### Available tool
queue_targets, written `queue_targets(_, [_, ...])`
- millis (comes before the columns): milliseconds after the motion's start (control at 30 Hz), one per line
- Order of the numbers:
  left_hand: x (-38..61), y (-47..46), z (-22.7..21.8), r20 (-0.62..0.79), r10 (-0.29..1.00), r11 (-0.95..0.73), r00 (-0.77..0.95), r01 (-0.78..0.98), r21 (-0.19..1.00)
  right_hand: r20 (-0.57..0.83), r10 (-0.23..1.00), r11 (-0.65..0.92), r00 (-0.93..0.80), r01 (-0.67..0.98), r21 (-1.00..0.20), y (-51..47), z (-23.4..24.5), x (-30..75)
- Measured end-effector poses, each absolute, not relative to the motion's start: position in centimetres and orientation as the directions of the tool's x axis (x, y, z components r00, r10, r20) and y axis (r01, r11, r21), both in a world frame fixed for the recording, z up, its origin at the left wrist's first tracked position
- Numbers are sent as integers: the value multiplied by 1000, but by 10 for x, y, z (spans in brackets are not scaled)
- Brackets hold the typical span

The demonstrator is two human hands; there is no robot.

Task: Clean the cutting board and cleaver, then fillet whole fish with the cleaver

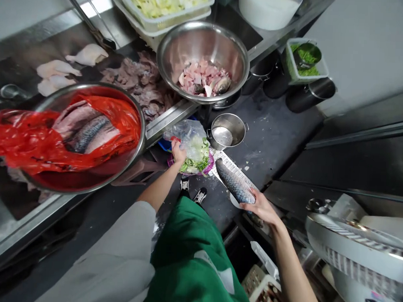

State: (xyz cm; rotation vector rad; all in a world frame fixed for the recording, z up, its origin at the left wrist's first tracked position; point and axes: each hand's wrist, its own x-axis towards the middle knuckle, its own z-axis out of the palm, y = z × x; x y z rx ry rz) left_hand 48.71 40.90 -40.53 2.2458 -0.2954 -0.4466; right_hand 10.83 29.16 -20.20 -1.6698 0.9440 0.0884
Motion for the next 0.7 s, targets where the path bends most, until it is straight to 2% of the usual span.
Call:
queue_targets(100, [500,412,-445,-254,-610,-710,751,-375,597,-576,-597,105,558,-657,-746,296,-239,105])
queue_targets(167, [504,407,-476,-355,-678,-718,643,-476,508,-604,-630,168,487,-674,-719,297,-265,106])
queue_targets(333, [509,375,-557,-605,-703,-649,373,-685,332,-674,-654,308,344,-693,-652,300,-326,116])
queue_targets(433, [512,357,-606,-687,-674,-578,270,-772,264,-714,-638,388,289,-679,-622,307,-356,124])
queue_targets(567, [521,348,-655,-735,-644,-563,214,-782,266,-758,-598,480,260,-642,-598,318,-385,139])
queue_targets(700, [531,346,-666,-779,-607,-557,159,-784,274,-778,-583,545,234,-598,-588,329,-397,157])
